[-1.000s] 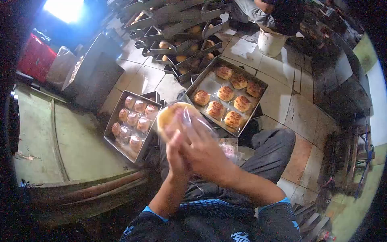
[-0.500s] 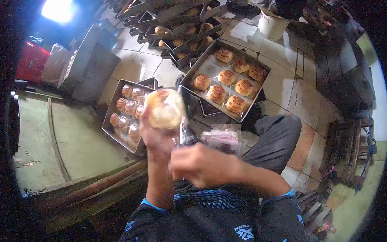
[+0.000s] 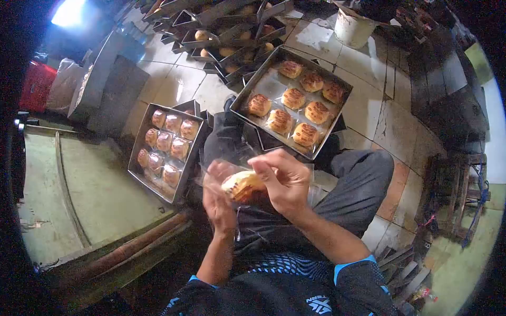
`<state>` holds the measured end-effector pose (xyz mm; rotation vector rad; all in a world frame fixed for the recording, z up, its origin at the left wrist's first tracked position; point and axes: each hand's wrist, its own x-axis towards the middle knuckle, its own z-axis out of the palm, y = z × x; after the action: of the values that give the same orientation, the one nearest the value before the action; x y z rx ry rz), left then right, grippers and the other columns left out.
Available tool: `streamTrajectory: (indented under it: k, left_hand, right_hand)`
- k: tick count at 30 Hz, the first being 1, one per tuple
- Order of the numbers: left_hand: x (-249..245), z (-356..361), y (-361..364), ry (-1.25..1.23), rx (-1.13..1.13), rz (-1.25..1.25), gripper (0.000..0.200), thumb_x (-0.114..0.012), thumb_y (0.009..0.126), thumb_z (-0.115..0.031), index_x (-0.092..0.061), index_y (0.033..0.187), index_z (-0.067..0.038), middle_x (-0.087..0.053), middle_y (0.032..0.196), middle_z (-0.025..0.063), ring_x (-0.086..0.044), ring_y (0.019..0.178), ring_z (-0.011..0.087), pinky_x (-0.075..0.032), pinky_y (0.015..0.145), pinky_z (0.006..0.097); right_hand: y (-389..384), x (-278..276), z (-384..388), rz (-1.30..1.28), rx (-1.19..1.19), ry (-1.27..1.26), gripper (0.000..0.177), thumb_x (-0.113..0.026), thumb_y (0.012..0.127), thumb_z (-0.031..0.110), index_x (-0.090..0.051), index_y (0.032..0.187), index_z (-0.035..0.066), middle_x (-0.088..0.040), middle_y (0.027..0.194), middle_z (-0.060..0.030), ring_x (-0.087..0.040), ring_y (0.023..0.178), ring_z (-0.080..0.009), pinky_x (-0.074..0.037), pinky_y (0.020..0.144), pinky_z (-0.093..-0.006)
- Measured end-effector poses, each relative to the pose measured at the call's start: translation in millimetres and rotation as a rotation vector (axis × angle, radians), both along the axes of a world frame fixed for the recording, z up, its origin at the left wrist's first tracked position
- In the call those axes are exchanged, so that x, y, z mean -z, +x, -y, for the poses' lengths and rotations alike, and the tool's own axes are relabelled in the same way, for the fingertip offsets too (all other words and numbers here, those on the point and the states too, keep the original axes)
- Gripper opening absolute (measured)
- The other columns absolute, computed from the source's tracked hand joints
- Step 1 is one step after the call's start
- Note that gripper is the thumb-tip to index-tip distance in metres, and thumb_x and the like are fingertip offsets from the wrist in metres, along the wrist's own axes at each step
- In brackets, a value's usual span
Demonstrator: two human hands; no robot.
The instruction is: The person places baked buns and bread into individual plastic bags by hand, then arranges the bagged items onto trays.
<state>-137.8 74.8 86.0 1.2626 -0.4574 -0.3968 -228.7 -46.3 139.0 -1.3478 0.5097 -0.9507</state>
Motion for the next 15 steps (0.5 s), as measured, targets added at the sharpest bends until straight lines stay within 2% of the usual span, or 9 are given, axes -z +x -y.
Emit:
streamTrajectory:
  k: [1,2,3,7,9,11,13,14,15]
  left_hand:
    - [-3,-10,13,-0.041,0.046,0.144,0.041,-0.053,0.105,-0.033,-0.061,0.121,0.004,-0.065,0.118,0.0178,-0.066,0.105,0.0241,-0.053,0.091,0.0371]
    - [-7,-21,24,0.156,0.018,0.411,0.032,-0.057,0.103,-0.025,-0.067,0.097,0.004,-0.069,0.106,0.019,-0.069,0.093,0.0259,-0.055,0.086,0.0357]
    - [-16,-23,33,0.151,-0.07,0.515,0.03,-0.059,0.102,-0.023,-0.068,0.095,0.004,-0.069,0.103,0.019,-0.07,0.091,0.0265,-0.055,0.084,0.0357]
    - [-33,-23,58,0.124,-0.308,0.798,0.014,-0.065,0.095,-0.011,-0.072,0.094,0.0,-0.068,0.101,0.0174,-0.068,0.087,0.0261,-0.055,0.076,0.0339]
    - [-14,-32,81,0.281,-0.314,0.994,0.014,-0.063,0.095,-0.011,-0.073,0.095,-0.001,-0.067,0.1,0.0159,-0.068,0.089,0.0258,-0.055,0.076,0.0345]
    - [22,-36,99,0.407,-0.236,0.876,0.016,-0.067,0.088,-0.006,-0.076,0.101,-0.005,-0.061,0.098,0.0122,-0.062,0.085,0.0232,-0.051,0.071,0.0302]
    - [28,-46,100,0.421,-0.241,0.936,0.016,-0.069,0.087,-0.007,-0.076,0.101,-0.005,-0.06,0.099,0.0121,-0.062,0.084,0.0219,-0.05,0.07,0.0301]
    - [31,-49,94,0.368,-0.257,0.822,0.012,-0.072,0.086,-0.009,-0.075,0.096,-0.002,-0.062,0.094,0.0116,-0.062,0.082,0.0214,-0.05,0.069,0.0302]
    - [34,-50,90,0.328,-0.261,0.778,0.011,-0.073,0.086,-0.01,-0.075,0.093,-0.002,-0.063,0.091,0.0113,-0.063,0.08,0.0216,-0.05,0.068,0.0305]
  right_hand:
    - [1,-1,1,-0.01,-0.036,0.03,0.009,-0.069,0.094,0.006,-0.074,0.097,-0.001,-0.07,0.092,-0.0084,-0.062,0.086,-0.0116,-0.05,0.077,-0.0266]
    - [2,-4,2,-0.026,-0.078,0.063,0.009,-0.069,0.094,0.006,-0.074,0.097,-0.001,-0.07,0.093,-0.0088,-0.062,0.086,-0.0118,-0.05,0.077,-0.0269]
    - [1,-9,2,-0.046,-0.126,0.099,0.01,-0.069,0.094,0.007,-0.075,0.097,-0.001,-0.07,0.093,-0.0092,-0.062,0.086,-0.012,-0.05,0.077,-0.0272]
    - [14,-38,26,-0.111,0.045,-0.831,0.012,-0.076,0.085,0.006,-0.077,0.097,0.005,-0.067,0.091,-0.0092,-0.064,0.081,-0.0186,-0.052,0.071,-0.0291]
    - [32,19,23,-0.065,0.107,-0.78,0.011,-0.077,0.083,0.007,-0.076,0.094,0.007,-0.065,0.087,-0.0089,-0.066,0.077,-0.0233,-0.053,0.066,-0.0314]
    - [50,64,26,-0.259,-0.185,-0.204,0.011,-0.077,0.084,0.007,-0.074,0.095,0.006,-0.065,0.087,-0.0095,-0.066,0.077,-0.0238,-0.053,0.066,-0.031]
    - [51,71,22,-0.169,-0.087,-0.495,0.008,-0.077,0.085,0.009,-0.073,0.092,0.005,-0.066,0.087,-0.0095,-0.067,0.077,-0.0225,-0.053,0.067,-0.0304]
    - [48,70,15,-0.142,-0.1,-0.353,0.008,-0.078,0.085,0.012,-0.073,0.087,0.005,-0.065,0.085,-0.0083,-0.065,0.075,-0.0209,-0.053,0.068,-0.0296]
    - [48,70,14,-0.15,-0.091,-0.419,0.009,-0.079,0.085,0.012,-0.073,0.086,0.006,-0.063,0.084,-0.0076,-0.064,0.073,-0.0202,-0.052,0.067,-0.0301]
